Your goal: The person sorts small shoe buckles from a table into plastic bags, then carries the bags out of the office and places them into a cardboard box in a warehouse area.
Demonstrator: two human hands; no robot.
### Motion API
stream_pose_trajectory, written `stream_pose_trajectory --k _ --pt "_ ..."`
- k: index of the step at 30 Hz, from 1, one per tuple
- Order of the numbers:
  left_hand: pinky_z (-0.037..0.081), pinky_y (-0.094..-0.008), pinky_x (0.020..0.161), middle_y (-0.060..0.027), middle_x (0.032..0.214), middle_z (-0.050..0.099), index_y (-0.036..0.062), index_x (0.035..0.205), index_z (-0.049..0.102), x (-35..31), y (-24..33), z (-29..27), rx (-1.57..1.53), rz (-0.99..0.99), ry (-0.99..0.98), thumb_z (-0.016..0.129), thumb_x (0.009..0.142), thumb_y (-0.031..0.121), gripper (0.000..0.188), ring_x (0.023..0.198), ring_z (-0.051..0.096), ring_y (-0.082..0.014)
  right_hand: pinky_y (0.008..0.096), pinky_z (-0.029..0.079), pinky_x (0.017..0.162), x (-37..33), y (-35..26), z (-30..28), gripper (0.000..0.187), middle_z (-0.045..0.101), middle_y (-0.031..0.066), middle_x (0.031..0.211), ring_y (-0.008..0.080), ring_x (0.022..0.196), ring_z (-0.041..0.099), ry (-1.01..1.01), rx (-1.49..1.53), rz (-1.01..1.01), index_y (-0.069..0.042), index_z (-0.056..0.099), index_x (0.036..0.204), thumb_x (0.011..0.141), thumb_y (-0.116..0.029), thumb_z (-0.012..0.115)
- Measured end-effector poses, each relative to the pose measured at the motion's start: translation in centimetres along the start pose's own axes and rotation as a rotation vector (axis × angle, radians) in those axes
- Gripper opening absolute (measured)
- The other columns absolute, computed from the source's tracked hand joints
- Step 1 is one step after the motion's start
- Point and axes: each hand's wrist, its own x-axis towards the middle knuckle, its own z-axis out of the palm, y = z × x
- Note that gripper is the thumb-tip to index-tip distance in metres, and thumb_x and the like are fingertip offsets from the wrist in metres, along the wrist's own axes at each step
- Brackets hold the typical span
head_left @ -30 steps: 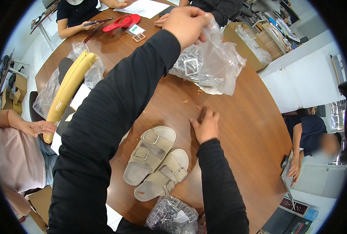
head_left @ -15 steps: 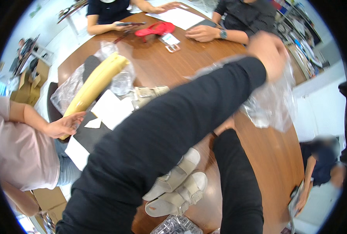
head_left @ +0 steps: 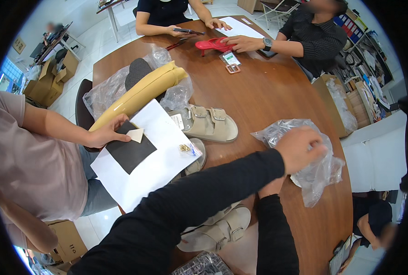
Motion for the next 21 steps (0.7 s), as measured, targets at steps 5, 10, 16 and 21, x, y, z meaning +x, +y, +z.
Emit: stream_pose_trajectory --k 5,10,16,21 --pt "0.051 -0.0423 0.08 -0.0169 0.094 0.065 0.0037 0.093 0.069 -0.4 -4.8 -6.0 0.616 -0.316 -0.148 0.062 0.088 0.03 0.028 0.09 0.064 -0.0335 0.0435 0.039 0.074 -1.4 -1.2 -1.7 0.013 0.055 0.0101 0.089 0.0304 0.087 0.053 -0.019 -0.233 -0.058 -0.006 0.06 0.084 0.081 -0.014 0.07" --pt "0.051 -0.0445 0.083 -0.0133 0.111 0.063 0.0059 0.098 0.068 3.1 -12.7 -11.4 1.311 -0.334 -0.181 0.057 0.089 0.025 0.023 0.101 0.061 -0.0312 0.0433 0.039 0.078 -4.8 -0.8 -4.6 0.012 0.055 0.0091 0.091 0.0305 0.088 0.053 0.084 -0.226 -0.006 -0.008 0.06 0.084 0.082 -0.014 0.07" --pt "0.052 -0.043 0.084 -0.011 0.119 0.058 0.007 0.101 0.071 3.6 -17.2 -11.9 1.401 -0.455 -0.097 0.057 0.09 0.023 0.024 0.109 0.057 -0.0291 0.0435 0.038 0.082 -6.1 0.4 -4.4 0.01 0.056 0.0087 0.089 0.0297 0.089 0.053 0.103 -0.16 0.099 -0.009 0.06 0.084 0.083 -0.013 0.068" --pt "0.054 -0.0409 0.078 -0.0064 0.118 0.058 0.0088 0.098 0.073 3.2 -17.6 -11.1 1.368 -0.318 -0.022 0.053 0.09 0.019 0.024 0.107 0.058 -0.026 0.0434 0.037 0.082 -6.2 0.3 -4.4 0.009 0.057 0.0085 0.087 0.0294 0.088 0.054 0.121 -0.164 0.117 -0.009 0.06 0.085 0.083 -0.013 0.068"
